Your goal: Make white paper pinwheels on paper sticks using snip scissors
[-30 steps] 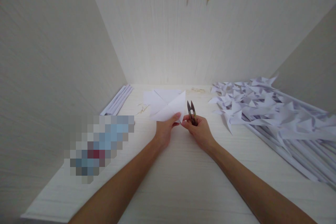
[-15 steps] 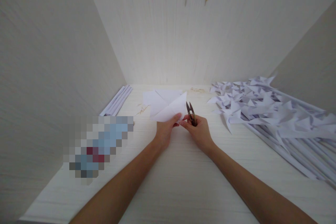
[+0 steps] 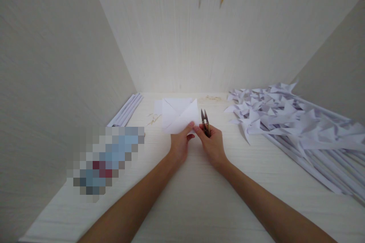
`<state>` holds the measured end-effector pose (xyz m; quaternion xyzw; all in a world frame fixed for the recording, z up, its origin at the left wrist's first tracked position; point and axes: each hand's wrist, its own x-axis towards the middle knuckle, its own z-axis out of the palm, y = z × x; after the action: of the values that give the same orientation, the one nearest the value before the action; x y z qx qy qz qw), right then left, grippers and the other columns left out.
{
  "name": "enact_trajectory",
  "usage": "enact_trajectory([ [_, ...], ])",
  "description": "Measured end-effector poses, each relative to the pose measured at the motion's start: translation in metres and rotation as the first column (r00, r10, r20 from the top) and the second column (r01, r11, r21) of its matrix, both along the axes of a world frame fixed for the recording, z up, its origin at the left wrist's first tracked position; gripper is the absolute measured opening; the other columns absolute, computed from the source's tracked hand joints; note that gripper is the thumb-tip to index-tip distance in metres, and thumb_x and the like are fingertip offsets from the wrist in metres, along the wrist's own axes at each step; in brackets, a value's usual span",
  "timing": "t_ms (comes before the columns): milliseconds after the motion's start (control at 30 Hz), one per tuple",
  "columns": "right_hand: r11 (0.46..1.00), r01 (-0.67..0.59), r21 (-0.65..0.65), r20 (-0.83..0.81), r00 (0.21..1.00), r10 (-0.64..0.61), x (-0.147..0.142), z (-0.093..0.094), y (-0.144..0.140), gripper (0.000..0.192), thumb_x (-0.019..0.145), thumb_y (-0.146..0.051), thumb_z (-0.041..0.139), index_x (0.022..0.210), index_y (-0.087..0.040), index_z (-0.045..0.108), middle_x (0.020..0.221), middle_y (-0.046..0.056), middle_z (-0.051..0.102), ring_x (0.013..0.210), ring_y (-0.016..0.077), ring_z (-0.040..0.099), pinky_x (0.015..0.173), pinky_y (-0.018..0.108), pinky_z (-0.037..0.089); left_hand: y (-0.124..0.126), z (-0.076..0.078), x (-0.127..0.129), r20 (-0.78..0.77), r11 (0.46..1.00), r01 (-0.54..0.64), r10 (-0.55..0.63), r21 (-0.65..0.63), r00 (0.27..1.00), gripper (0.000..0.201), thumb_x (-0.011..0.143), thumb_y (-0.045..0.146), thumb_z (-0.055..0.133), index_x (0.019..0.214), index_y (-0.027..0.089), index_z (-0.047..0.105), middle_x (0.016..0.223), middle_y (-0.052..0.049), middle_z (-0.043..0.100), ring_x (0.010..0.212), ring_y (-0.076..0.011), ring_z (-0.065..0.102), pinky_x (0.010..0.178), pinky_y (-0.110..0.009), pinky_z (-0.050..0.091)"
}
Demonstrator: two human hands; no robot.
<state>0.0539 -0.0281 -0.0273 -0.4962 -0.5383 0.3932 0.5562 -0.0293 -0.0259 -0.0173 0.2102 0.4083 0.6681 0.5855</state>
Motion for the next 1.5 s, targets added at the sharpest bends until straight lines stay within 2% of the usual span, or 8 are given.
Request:
enact_trajectory([
  [200,0.999,0.037,-0.005,-0.026,0.999,-0.037,-0.001,0.002,-0.002,0.023,0.070,-0.035,0.054,0.058,-0.015,0.050,0.053,-0.004,0.042,0.052,0.0086,0.037,0.049,0.021,0.030,-0.001,-0.001,0.003,0.010,1.000,-0.018,0.018,0.004,1.000,0.030,0.053,0.016,0.069,0.081,0.016,0.060,0.080,0.000,0.061,0.062,-0.0077,0.055,0.045,-0.016,0.040],
  [400,0.999,0.026,-0.033,-0.083,0.996,-0.029,0.000,-0.002,0.000,0.026,0.070,-0.038,0.054,0.058,-0.017,0.045,0.051,-0.006,0.035,0.047,0.0071,0.031,0.044,0.021,0.026,-0.002,-0.004,0.003,-0.133,1.000,-0.003,0.007,0.030,0.991,0.022,0.053,0.018,0.068,0.074,0.016,0.060,0.073,-0.001,0.061,0.064,-0.0104,0.056,0.046,-0.017,0.042],
  [500,0.995,-0.080,-0.068,-0.127,0.989,0.071,0.001,-0.003,-0.001,0.029,0.073,-0.045,0.049,0.063,-0.017,0.046,0.050,-0.007,0.031,0.043,0.0062,0.026,0.039,0.021,0.021,0.001,-0.005,0.000,-0.213,0.998,-0.043,0.051,0.043,0.976,0.020,0.054,0.021,0.068,0.072,0.016,0.060,0.072,-0.001,0.061,0.062,-0.0105,0.056,0.047,-0.018,0.042],
  [633,0.956,-0.264,-0.131,-0.198,0.952,0.236,0.005,-0.001,-0.003,0.038,0.079,-0.052,0.033,0.071,-0.018,0.047,0.048,-0.008,0.026,0.038,0.0058,0.021,0.036,0.020,0.017,0.007,-0.003,-0.010,-0.181,0.991,-0.117,0.126,0.057,0.975,0.022,0.055,0.022,0.067,0.074,0.016,0.058,0.070,0.001,0.060,0.061,-0.0095,0.055,0.052,-0.020,0.044],
  [833,0.928,-0.329,-0.173,0.024,0.941,0.338,0.011,0.000,-0.005,0.034,0.081,-0.046,0.033,0.063,-0.019,0.040,0.049,-0.006,0.037,0.041,0.0063,0.031,0.038,0.019,0.023,0.010,0.004,-0.019,-0.061,0.992,-0.112,0.116,0.063,0.991,0.025,0.057,0.019,0.065,0.079,0.016,0.056,0.075,0.000,0.061,0.065,-0.0110,0.060,0.059,-0.023,0.046],
  [1033,0.902,-0.399,-0.167,0.150,0.894,0.423,0.011,-0.001,-0.009,0.035,0.083,-0.045,0.028,0.068,-0.018,0.044,0.049,-0.006,0.034,0.042,0.0072,0.029,0.039,0.020,0.023,0.007,0.007,-0.017,-0.051,0.993,-0.063,0.069,0.095,0.996,0.023,0.059,0.020,0.064,0.080,0.014,0.056,0.069,-0.001,0.063,0.062,-0.0116,0.061,0.057,-0.022,0.046],
  [1267,0.910,-0.379,-0.169,0.163,0.900,0.405,0.009,-0.002,-0.011,0.039,0.082,-0.048,0.029,0.061,-0.018,0.043,0.046,-0.006,0.032,0.039,0.0072,0.028,0.038,0.020,0.020,0.008,0.007,-0.021,-0.005,0.993,-0.104,0.104,0.063,0.995,0.022,0.059,0.019,0.065,0.078,0.014,0.056,0.065,0.000,0.064,0.058,-0.0112,0.061,0.056,-0.022,0.046],
  [1500,0.905,-0.390,-0.173,0.130,0.901,0.413,0.009,-0.002,-0.011,0.039,0.081,-0.048,0.030,0.062,-0.019,0.046,0.046,-0.006,0.032,0.040,0.0075,0.027,0.039,0.020,0.020,0.008,0.008,-0.021,0.004,0.993,-0.110,0.110,0.039,0.994,0.018,0.061,0.019,0.064,0.078,0.015,0.056,0.065,0.000,0.064,0.059,-0.0109,0.061,0.057,-0.022,0.045],
])
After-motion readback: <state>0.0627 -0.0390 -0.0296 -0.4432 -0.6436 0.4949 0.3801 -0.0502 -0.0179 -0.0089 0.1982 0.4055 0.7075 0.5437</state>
